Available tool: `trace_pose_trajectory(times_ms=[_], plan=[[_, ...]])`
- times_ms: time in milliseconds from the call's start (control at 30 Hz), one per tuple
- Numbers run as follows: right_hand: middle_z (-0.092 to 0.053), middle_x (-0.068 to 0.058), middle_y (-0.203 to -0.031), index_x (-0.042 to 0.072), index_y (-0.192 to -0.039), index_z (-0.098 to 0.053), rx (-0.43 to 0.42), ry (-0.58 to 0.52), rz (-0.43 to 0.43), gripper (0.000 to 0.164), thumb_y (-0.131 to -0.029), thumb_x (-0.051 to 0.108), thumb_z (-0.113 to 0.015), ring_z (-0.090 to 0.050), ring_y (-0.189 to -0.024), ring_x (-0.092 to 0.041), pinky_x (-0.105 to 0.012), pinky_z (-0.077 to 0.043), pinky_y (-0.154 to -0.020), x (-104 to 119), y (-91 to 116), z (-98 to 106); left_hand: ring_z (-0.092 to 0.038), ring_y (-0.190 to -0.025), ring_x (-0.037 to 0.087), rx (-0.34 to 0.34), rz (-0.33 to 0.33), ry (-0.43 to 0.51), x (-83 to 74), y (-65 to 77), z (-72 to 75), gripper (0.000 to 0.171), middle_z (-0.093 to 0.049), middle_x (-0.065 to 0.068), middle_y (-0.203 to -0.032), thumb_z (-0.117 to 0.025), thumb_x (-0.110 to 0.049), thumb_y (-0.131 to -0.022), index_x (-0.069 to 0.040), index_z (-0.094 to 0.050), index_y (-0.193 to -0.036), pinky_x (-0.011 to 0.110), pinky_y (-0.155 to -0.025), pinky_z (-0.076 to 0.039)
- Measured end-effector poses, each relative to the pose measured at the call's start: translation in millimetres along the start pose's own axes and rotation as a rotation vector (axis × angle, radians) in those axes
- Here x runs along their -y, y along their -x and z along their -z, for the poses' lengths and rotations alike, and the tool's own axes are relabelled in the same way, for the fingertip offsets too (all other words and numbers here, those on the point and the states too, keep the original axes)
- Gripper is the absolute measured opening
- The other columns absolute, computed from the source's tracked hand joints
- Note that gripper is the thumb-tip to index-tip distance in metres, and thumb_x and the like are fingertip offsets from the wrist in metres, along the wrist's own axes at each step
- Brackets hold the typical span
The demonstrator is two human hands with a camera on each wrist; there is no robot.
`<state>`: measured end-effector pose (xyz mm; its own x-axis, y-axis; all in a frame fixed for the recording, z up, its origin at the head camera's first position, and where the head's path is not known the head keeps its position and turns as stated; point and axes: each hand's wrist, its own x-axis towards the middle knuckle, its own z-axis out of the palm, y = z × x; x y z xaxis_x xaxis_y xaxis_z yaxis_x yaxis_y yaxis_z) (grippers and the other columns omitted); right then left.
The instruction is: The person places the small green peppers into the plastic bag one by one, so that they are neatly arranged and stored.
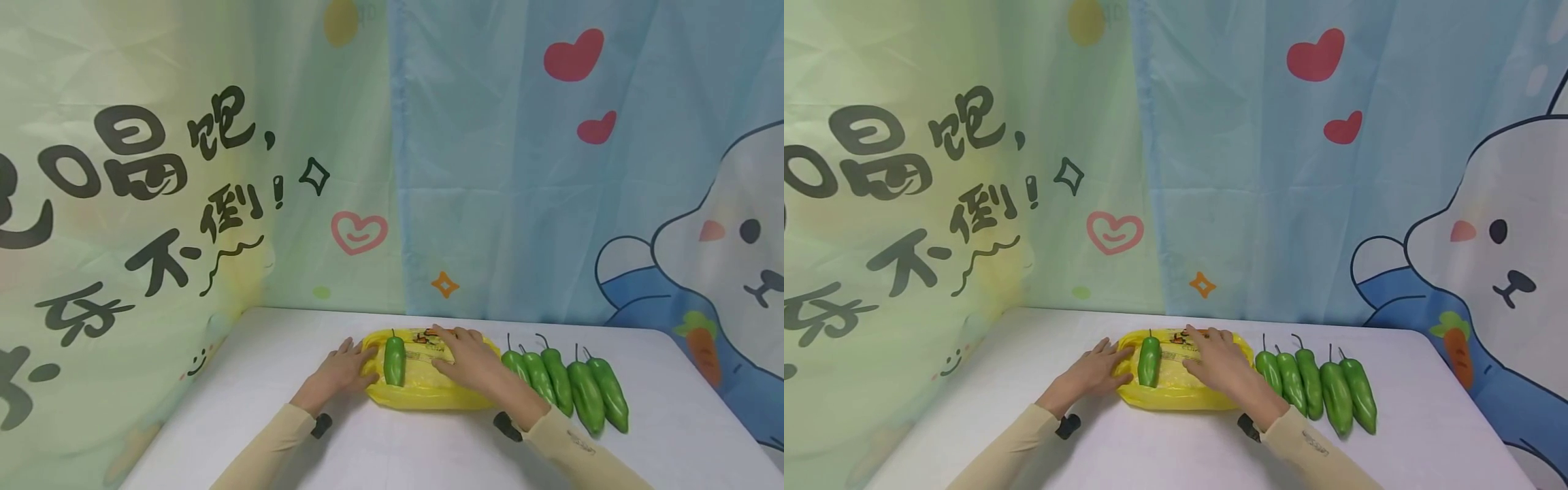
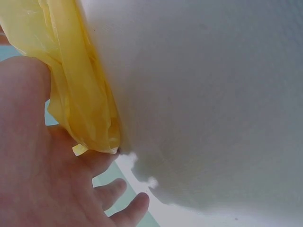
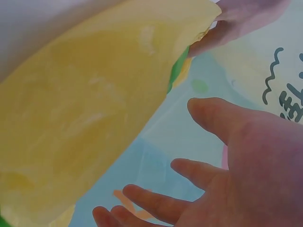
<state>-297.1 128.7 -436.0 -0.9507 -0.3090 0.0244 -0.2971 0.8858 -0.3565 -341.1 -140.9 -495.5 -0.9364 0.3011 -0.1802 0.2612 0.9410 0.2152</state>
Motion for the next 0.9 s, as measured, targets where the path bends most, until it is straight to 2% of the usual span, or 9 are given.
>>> trace_pose_trajectory(times_ms=[500,900], plan=[[-0.043,-0.028,-0.151,0.017,-0.156,-0.038,-0.008,0.051,-0.009,0.065,-0.098,0.036,-0.063,-0.038,-0.138,-0.054,-0.072,-0.04,-0.105,-26.2,17.9,6.9,-0.021,-0.154,0.039,-0.009,-0.01,-0.005,0.6,-1.1,-2.1,0.063,-0.037,0.012,-0.162,-0.056,-0.05,-0.098,-0.022,-0.044,-0.153,0.059,-0.123,-0.026],[-0.039,-0.03,-0.153,0.016,-0.156,-0.038,0.006,0.035,-0.039,0.066,-0.098,0.036,-0.064,-0.035,-0.14,-0.055,-0.074,-0.038,-0.105,-40.1,27.5,9.9,-0.022,-0.154,0.039,-0.013,-0.004,-0.005,-0.6,1.0,-0.7,0.063,-0.038,0.013,-0.161,-0.057,-0.049,-0.098,-0.02,-0.045,-0.152,0.059,-0.122,-0.027]])
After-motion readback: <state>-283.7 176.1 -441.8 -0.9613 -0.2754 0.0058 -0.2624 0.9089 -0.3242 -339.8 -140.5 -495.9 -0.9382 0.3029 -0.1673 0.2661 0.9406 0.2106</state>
